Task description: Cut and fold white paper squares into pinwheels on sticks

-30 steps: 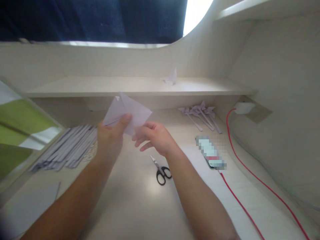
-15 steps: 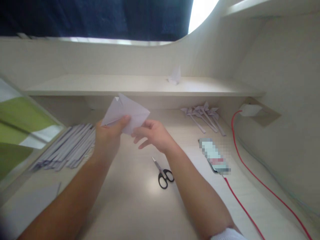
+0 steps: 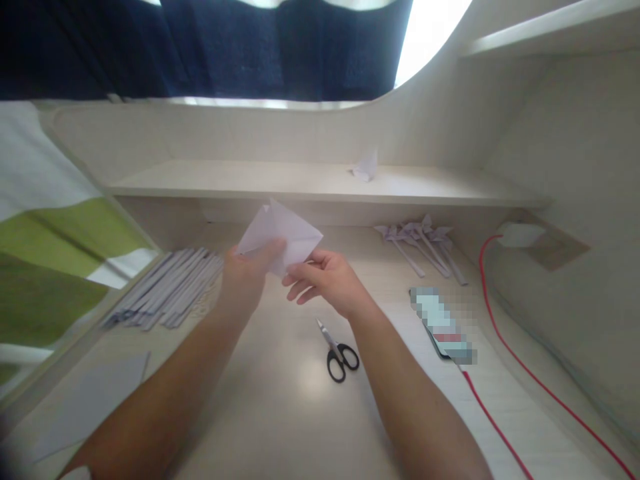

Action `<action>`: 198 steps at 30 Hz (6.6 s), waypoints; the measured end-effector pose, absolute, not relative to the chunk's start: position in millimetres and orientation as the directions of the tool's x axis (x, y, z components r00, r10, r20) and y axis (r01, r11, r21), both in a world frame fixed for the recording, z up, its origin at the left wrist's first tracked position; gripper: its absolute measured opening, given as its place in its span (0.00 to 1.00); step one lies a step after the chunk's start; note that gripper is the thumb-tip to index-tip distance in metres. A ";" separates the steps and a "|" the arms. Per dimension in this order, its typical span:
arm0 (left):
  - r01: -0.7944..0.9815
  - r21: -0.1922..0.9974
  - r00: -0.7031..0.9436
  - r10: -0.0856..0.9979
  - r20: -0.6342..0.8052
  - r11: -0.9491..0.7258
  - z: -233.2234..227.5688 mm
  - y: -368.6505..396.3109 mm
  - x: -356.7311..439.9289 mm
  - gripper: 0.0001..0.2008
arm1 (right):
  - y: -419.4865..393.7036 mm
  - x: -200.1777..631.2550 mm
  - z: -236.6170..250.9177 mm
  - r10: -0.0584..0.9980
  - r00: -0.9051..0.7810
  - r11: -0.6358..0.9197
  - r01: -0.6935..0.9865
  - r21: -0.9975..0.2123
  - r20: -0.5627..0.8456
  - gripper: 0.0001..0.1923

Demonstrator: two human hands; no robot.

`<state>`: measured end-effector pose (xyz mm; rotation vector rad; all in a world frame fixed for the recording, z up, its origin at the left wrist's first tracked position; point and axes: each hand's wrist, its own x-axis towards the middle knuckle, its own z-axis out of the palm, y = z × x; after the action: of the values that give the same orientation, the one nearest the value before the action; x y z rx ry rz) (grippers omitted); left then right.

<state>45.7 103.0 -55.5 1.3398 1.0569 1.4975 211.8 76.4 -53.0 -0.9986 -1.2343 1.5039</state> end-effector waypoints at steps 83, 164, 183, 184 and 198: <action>0.009 0.999 0.369 0.929 0.034 -0.040 -54.6 91.7 57.6 0.10 | 72.2 255.4 -35.5 0.903 0.020 0.429 0.036 -0.903 0.429 0.22; -0.023 0.979 0.471 0.862 0.188 -0.200 -49.2 92.7 47.6 0.16 | 67.0 249.0 -34.5 0.977 -0.089 0.195 0.012 -0.981 0.193 0.05; 0.232 0.959 0.576 0.817 -0.002 -0.162 -54.6 104.2 40.2 0.10 | 74.0 253.0 -38.8 0.974 -0.053 0.224 0.082 -0.971 0.220 0.10; 0.232 0.960 0.581 0.814 -0.007 -0.157 -55.0 104.1 40.7 0.09 | 74.3 252.6 -38.9 0.974 -0.047 0.223 0.092 -0.971 0.219 0.10; 0.037 0.996 0.248 0.967 0.064 -0.076 -57.7 115.8 41.4 0.16 | 72.2 262.1 -34.1 0.978 -0.020 0.210 0.079 -0.974 0.209 0.16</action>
<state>41.4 115.8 -57.7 1.4020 1.0215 1.0502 262.1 72.2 -34.1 -1.1028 -1.3694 1.0204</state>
